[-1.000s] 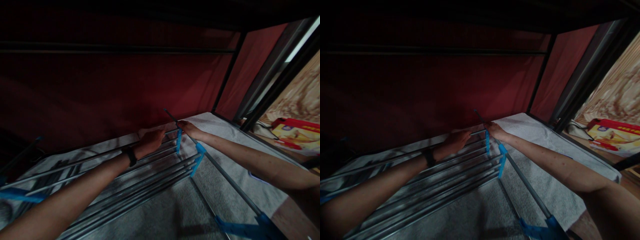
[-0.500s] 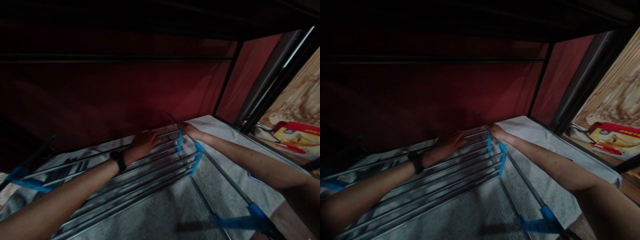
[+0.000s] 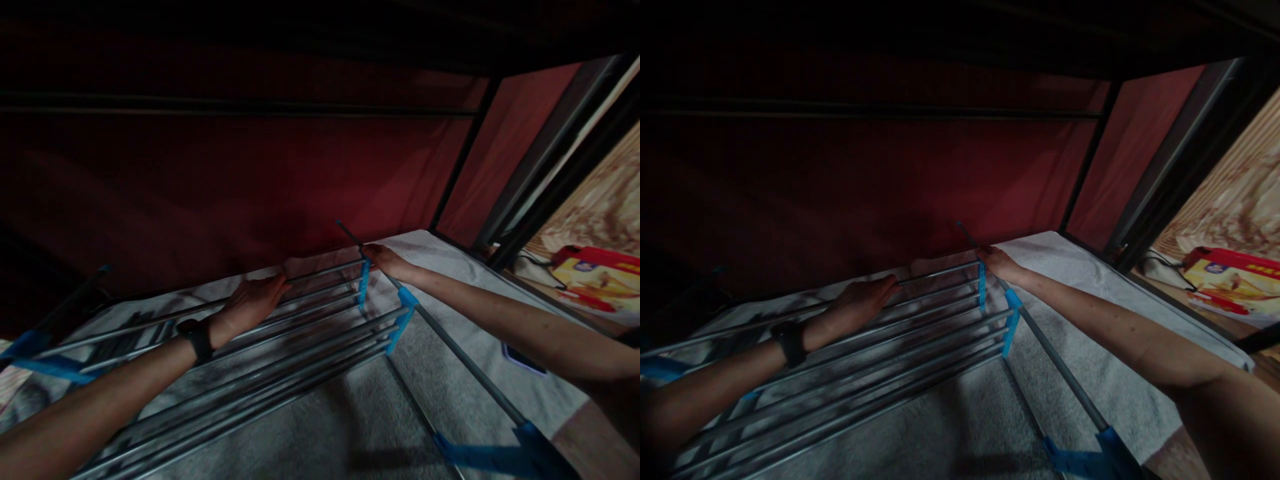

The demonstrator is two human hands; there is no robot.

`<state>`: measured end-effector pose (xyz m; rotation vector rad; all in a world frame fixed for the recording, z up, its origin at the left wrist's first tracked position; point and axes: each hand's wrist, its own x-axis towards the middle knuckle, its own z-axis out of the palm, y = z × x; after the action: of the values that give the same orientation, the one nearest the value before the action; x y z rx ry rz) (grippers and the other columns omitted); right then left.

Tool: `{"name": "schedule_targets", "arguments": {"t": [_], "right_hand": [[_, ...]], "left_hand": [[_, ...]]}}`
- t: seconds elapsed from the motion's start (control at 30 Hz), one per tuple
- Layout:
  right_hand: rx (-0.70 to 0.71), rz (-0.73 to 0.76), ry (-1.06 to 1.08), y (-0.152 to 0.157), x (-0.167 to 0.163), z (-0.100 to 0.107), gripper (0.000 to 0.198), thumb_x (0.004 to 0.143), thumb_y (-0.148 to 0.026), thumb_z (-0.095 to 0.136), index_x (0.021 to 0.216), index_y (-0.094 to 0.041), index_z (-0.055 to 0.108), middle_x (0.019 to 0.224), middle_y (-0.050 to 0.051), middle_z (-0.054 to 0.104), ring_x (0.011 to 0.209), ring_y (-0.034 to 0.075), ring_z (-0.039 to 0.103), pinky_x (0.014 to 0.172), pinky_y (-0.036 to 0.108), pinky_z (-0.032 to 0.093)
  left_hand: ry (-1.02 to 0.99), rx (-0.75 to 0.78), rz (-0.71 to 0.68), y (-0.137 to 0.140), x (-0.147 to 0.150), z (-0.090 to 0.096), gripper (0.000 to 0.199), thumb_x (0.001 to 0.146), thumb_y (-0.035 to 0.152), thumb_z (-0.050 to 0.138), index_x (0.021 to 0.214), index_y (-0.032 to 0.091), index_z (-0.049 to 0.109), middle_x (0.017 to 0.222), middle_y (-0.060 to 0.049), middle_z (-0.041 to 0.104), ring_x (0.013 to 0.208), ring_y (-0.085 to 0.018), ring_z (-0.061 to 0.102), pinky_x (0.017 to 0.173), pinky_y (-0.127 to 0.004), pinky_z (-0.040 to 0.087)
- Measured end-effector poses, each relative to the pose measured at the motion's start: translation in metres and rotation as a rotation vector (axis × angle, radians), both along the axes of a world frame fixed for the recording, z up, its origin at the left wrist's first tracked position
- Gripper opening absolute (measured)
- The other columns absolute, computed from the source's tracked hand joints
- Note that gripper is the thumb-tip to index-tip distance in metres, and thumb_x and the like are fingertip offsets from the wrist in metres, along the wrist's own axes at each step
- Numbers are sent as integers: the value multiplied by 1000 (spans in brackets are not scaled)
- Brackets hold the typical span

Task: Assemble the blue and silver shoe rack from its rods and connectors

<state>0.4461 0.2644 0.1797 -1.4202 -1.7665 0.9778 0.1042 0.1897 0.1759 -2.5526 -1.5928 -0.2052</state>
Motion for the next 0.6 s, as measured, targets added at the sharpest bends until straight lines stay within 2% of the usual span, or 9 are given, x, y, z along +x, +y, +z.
{"name": "schedule_targets", "arguments": {"t": [0.23,0.4,0.5,0.6], "right_hand": [[8,-23,-38,5,0,-5,32,96,-44,54,104,-17,69,91,7,74,82,20,69,73,27,56],[27,-16,-60,1,-1,0,32,96,-45,54,101,-17,69,85,6,74,81,21,69,73,27,55],[65,12,-141,-1,-2,6,27,95,-42,57,96,-17,68,83,6,74,81,20,70,73,26,54],[174,68,-315,-1,-3,11,16,93,-31,60,91,-16,67,84,9,74,86,21,71,79,28,53]], "left_hand": [[-15,-65,9,0,3,7,40,103,47,28,100,21,58,75,-3,64,69,-19,60,65,-29,39],[-18,-54,16,-1,7,9,36,103,45,31,106,22,59,79,-2,65,70,-19,60,66,-29,40],[-47,-48,5,0,7,7,39,103,44,30,108,21,61,86,-4,68,79,-20,64,74,-30,45],[-69,-73,-74,1,7,9,45,103,45,26,115,21,62,107,-8,70,100,-21,66,88,-32,48]]}}
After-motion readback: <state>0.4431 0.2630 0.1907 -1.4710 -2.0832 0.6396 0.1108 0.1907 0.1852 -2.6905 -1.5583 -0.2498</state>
